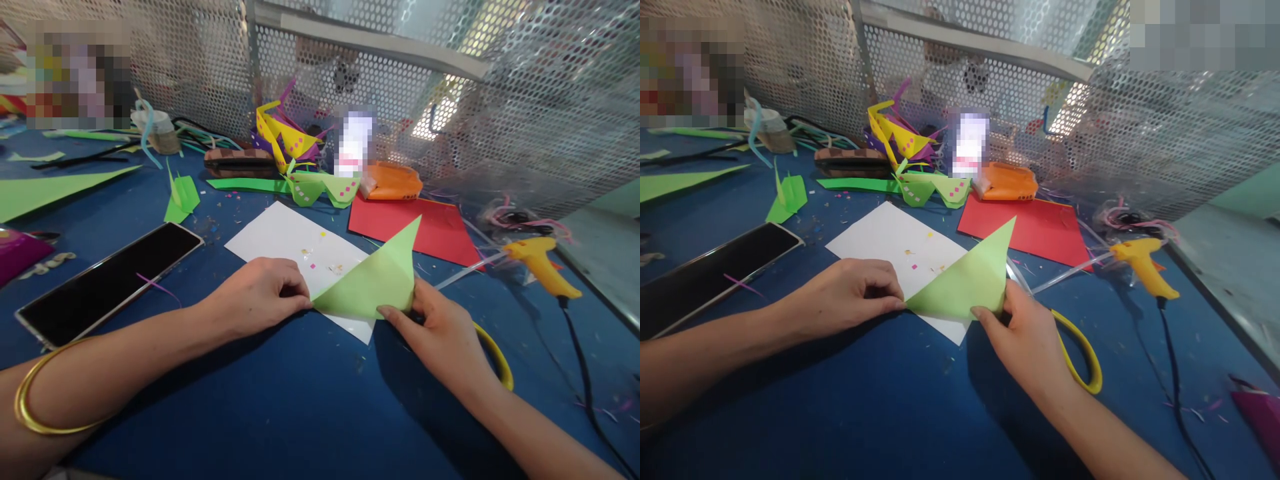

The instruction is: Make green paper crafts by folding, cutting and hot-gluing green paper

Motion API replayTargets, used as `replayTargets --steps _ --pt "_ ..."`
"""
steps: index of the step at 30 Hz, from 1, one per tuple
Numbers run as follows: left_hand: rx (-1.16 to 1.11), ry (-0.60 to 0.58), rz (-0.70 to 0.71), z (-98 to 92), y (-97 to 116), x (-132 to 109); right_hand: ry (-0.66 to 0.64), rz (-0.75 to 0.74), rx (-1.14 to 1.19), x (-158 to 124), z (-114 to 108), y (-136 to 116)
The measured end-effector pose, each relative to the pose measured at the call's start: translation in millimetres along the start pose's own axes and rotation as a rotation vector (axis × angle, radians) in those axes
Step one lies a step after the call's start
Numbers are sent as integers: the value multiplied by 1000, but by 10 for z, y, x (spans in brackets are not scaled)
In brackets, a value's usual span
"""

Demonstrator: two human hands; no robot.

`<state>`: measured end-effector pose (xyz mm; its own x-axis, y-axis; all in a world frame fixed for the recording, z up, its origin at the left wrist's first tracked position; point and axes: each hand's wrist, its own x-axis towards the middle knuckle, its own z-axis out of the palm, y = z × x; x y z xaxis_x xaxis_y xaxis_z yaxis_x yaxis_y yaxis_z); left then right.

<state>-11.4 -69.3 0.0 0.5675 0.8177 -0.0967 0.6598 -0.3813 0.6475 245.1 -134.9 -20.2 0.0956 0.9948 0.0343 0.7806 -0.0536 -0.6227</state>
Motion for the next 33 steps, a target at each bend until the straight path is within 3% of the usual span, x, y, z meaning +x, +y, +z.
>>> replayTargets --steps 7,19,33 --pt "130 10 -6 50 1 23 -3 17 -5 17 1 -12" --pt "-34 -35 -152 -51 29 59 -1 6 -107 6 -27 -55" --pt "53 47 -105 74 37 46 1 -10 -138 -17 -16 -35"
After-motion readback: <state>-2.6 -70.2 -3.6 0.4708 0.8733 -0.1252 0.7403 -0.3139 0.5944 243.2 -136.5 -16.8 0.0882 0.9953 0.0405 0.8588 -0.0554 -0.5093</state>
